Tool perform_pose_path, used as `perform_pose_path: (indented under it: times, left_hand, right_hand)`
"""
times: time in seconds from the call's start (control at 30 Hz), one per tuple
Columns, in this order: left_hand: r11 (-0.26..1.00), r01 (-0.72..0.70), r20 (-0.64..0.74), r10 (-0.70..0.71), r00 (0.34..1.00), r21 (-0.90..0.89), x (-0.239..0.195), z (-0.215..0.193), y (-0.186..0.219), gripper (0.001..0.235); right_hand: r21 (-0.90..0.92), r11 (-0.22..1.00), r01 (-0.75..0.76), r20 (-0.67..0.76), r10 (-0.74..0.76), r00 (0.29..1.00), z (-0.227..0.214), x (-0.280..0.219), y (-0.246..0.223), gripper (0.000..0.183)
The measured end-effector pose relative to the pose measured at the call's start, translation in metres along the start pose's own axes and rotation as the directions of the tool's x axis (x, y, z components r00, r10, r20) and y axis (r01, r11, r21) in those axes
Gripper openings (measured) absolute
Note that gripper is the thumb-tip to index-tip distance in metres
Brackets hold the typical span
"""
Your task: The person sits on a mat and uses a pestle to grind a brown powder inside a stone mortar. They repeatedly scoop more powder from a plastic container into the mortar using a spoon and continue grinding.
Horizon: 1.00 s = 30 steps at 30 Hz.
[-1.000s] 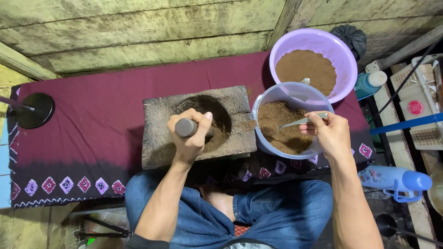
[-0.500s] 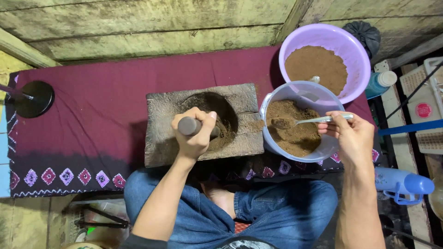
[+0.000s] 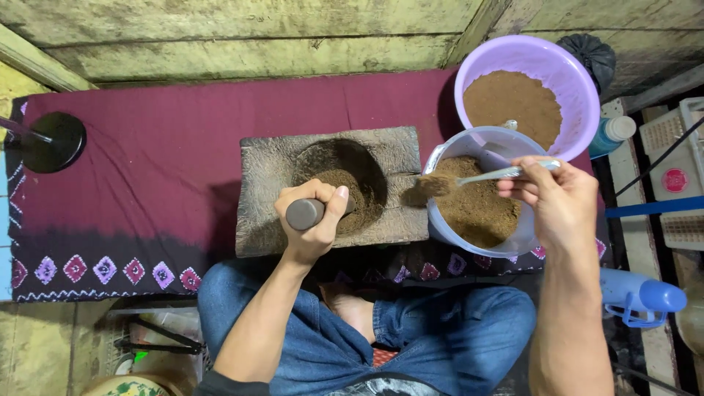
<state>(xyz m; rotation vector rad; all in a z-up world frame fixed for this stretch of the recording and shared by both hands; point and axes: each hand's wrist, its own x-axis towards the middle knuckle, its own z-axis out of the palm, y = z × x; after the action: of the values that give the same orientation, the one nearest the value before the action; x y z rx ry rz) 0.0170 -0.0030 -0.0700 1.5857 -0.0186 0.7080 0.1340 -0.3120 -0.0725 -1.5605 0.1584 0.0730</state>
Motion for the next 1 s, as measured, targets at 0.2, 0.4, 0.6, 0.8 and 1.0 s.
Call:
perform_pose_path:
  times: [0.2, 0.4, 0.6, 0.8, 1.0]
  left_hand:
    - [0.961, -0.212, 0.019, 0.219, 0.976, -0.176, 0.015, -0.008, 0.024, 0.047]
    - [0.958, -0.268, 0.143, 0.281, 0.949, -0.101, 0.026, -0.047, 0.111, 0.042]
    - [0.961, -0.257, 0.006, 0.259, 0.966, -0.103, 0.006, -0.050, 0.058, 0.039]
    - [0.995, -0.099, -0.208, 0.091, 0.974, -0.029, 0.016, -0.018, -0.016, 0.043]
    - [0.986, -0.135, -0.200, 0.114, 0.973, -0.096, 0.016, -0.022, -0.022, 0.045]
  right_hand:
    - [-0.034, 0.997, 0.066, 0.099, -0.062, 0.993, 0.055, -0.004, 0.008, 0.016]
    - [-0.091, 0.993, 0.076, 0.153, -0.062, 0.986, 0.104, -0.024, 0.012, 0.015]
    - [-0.128, 0.984, 0.125, 0.144, -0.106, 0.984, 0.115, -0.036, 0.007, 0.016]
    - [-0.278, 0.941, 0.191, 0.178, -0.145, 0.973, 0.117, -0.041, 0.003, 0.014]
    - [-0.306, 0.940, 0.153, 0.125, -0.120, 0.985, 0.121, -0.045, -0.005, 0.015]
